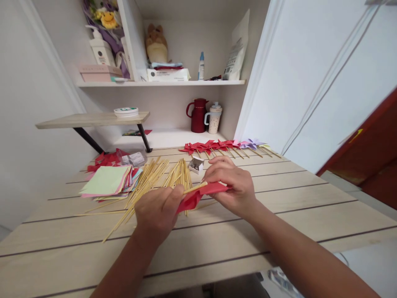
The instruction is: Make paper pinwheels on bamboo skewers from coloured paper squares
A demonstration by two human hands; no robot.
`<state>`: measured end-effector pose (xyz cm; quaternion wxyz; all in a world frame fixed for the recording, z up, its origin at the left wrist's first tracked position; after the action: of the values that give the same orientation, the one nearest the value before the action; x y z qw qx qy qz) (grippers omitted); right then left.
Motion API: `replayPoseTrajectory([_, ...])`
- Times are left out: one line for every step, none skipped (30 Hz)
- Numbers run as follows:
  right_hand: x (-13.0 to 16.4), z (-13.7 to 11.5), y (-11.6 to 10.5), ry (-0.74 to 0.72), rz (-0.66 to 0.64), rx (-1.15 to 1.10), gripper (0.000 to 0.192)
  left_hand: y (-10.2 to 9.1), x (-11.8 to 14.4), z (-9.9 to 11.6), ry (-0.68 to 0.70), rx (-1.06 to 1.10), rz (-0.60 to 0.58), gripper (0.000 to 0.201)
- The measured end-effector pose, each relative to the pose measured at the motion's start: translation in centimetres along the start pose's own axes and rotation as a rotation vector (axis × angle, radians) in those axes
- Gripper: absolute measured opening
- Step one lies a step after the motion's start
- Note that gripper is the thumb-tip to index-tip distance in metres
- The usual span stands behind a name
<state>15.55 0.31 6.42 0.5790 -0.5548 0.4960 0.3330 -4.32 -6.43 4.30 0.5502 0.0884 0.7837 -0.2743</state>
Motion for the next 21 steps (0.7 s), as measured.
replayPoseTrajectory([0.00, -0.04, 0.03, 0.002, 0.015, 0.001, 0.013, -0.02, -0.04, 0.02, -0.008, -0.003, -0.016, 0.013])
replayPoseTrajectory([-0.01, -0.09, 0.06, 0.007, 0.031, -0.002, 0.017, -0.05, -0.09, 0.03, -0.015, -0.006, -0.033, 0.014])
replayPoseTrajectory([-0.04, -0.13, 0.06, 0.013, 0.044, -0.007, 0.024, -0.09, -0.14, 0.04, -0.018, -0.010, -0.049, 0.016])
replayPoseTrajectory([-0.07, -0.18, 0.06, 0.017, 0.054, -0.015, 0.030, -0.12, -0.18, 0.04, -0.020, -0.013, -0.061, 0.018])
replayPoseTrajectory([-0.12, -0.24, 0.04, 0.013, 0.059, -0.022, 0.035, -0.14, -0.21, 0.04, -0.020, -0.014, -0.066, 0.020])
replayPoseTrajectory([-0.18, -0.30, 0.01, -0.001, 0.056, -0.026, 0.036, -0.16, -0.22, 0.03, -0.017, -0.013, -0.064, 0.020])
replayPoseTrajectory([-0.26, -0.36, -0.03, -0.021, 0.046, -0.027, 0.034, -0.16, -0.21, 0.02, -0.016, -0.012, -0.063, 0.021])
replayPoseTrajectory([-0.33, -0.41, -0.06, -0.043, 0.037, -0.021, 0.030, -0.14, -0.18, 0.01, -0.015, -0.011, -0.063, 0.020])
replayPoseTrajectory([-0.40, -0.44, -0.10, -0.059, 0.029, -0.013, 0.026, -0.12, -0.14, 0.00, -0.014, -0.012, -0.062, 0.020])
replayPoseTrajectory([-0.45, -0.47, -0.12, -0.070, 0.024, -0.005, 0.022, -0.08, -0.10, -0.01, -0.011, -0.012, -0.055, 0.019])
replayPoseTrajectory([-0.49, -0.47, -0.13, -0.075, 0.021, 0.001, 0.020, -0.05, -0.06, -0.02, -0.005, -0.012, -0.046, 0.018])
replayPoseTrajectory([-0.50, -0.46, -0.14, -0.075, 0.024, 0.005, 0.019, -0.01, -0.02, -0.03, 0.000, -0.012, -0.036, 0.017])
replayPoseTrajectory([-0.50, -0.45, -0.12, -0.076, 0.030, 0.009, 0.019, 0.03, 0.02, -0.05, 0.003, -0.014, -0.027, 0.017])
replayPoseTrajectory([-0.47, -0.43, -0.10, -0.078, 0.036, 0.010, 0.020, 0.07, 0.05, -0.06, 0.007, -0.018, -0.015, 0.017])
replayPoseTrajectory([-0.44, -0.41, -0.07, -0.081, 0.039, 0.009, 0.020, 0.10, 0.07, -0.09, 0.009, -0.021, -0.005, 0.016])
replayPoseTrajectory([-0.41, -0.40, -0.03, -0.082, 0.041, 0.006, 0.020, 0.12, 0.09, -0.12, 0.011, -0.021, 0.005, 0.015])
replayPoseTrajectory([-0.39, -0.39, 0.01, -0.082, 0.041, 0.001, 0.020, 0.12, 0.11, -0.16, 0.015, -0.019, 0.011, 0.013])
replayPoseTrajectory([-0.37, -0.39, 0.05, -0.079, 0.037, -0.003, 0.019, 0.12, 0.12, -0.20, 0.020, -0.015, 0.018, 0.012])
replayPoseTrajectory([-0.37, -0.41, 0.08, -0.076, 0.032, -0.005, 0.019, 0.10, 0.12, -0.24, 0.028, -0.013, 0.024, 0.013])
replayPoseTrajectory([-0.39, -0.45, 0.10, -0.075, 0.030, -0.005, 0.019, 0.08, 0.11, -0.27, 0.036, -0.016, 0.025, 0.015])
replayPoseTrajectory([-0.42, -0.50, 0.10, -0.074, 0.029, -0.005, 0.019, 0.07, 0.10, -0.30, 0.045, -0.025, 0.025, 0.017])
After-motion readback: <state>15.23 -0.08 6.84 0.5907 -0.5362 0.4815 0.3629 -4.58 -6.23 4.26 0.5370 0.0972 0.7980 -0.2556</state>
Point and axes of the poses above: each hand's wrist, its own x-axis away from the middle knuckle, its own y-axis out of the palm, z = x × y, the point moved 1 cm from there along -x, towards the middle knuckle, and after that the axes turned 7 degrees about x, right-handed, at the moved point
